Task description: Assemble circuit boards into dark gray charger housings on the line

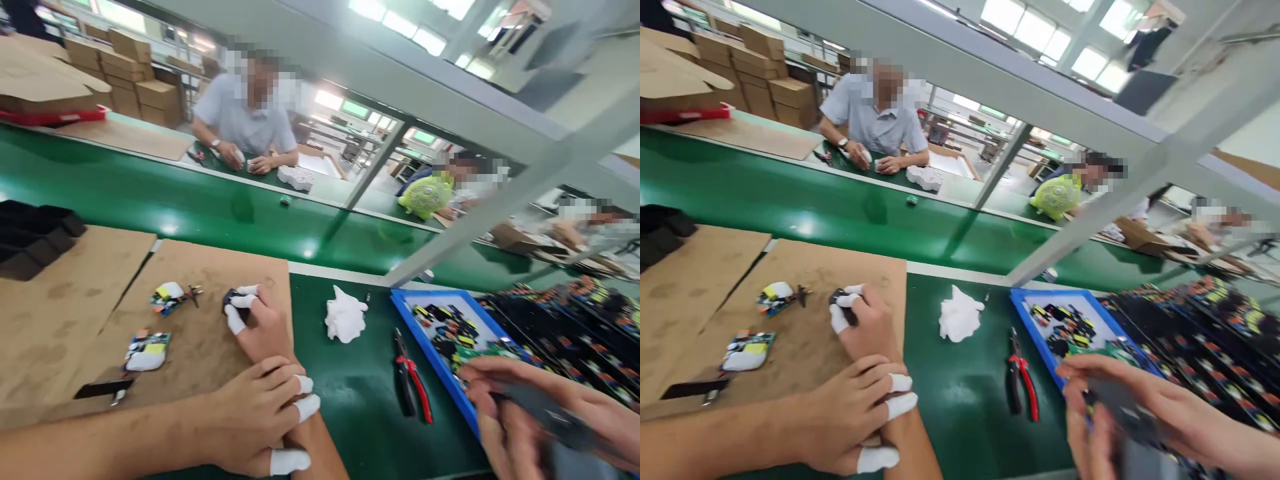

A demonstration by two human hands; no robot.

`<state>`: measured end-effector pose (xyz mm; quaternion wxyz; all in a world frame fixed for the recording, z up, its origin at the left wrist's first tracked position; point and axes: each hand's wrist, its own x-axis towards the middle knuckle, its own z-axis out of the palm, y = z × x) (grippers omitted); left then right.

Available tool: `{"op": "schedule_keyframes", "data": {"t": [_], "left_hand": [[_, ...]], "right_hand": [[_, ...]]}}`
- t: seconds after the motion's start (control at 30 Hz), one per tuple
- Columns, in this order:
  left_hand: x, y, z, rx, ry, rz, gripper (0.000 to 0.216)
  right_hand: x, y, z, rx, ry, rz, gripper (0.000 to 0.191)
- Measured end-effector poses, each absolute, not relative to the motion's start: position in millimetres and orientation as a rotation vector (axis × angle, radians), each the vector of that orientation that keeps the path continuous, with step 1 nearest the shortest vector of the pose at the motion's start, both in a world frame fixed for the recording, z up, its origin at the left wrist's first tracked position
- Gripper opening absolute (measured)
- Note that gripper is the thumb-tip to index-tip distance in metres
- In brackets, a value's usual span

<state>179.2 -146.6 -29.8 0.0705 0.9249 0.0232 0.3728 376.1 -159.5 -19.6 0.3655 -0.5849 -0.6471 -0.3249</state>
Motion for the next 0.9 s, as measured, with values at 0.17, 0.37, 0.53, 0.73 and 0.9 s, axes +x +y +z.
{"op": "schedule_keyframes", "data": {"t": [0.17,0.37,0.53,0.73,0.9], "left_hand": [[186,-137,-34,2.820,0.004,1.130,0.060],[190,-133,-32,2.814,-0.011,1.052,0.064],[191,-132,-29,2.772,-0.022,1.126,0.064],[190,-126,-24,2.786,-0.063,1.187,0.052],[192,-127,-31,2.791,-0.092,1.345,0.042]], "right_hand": [[317,-90,-36,-1.221,-1.958,-0.220,0.028],[318,-88,-29,-1.181,-1.979,0.069,0.048],[322,-93,-27,-1.234,-2.028,0.115,0.051],[332,-90,-15,-1.231,-2.126,0.217,0.042],[322,-91,-1,-1.230,-2.110,0.280,0.043]]}}
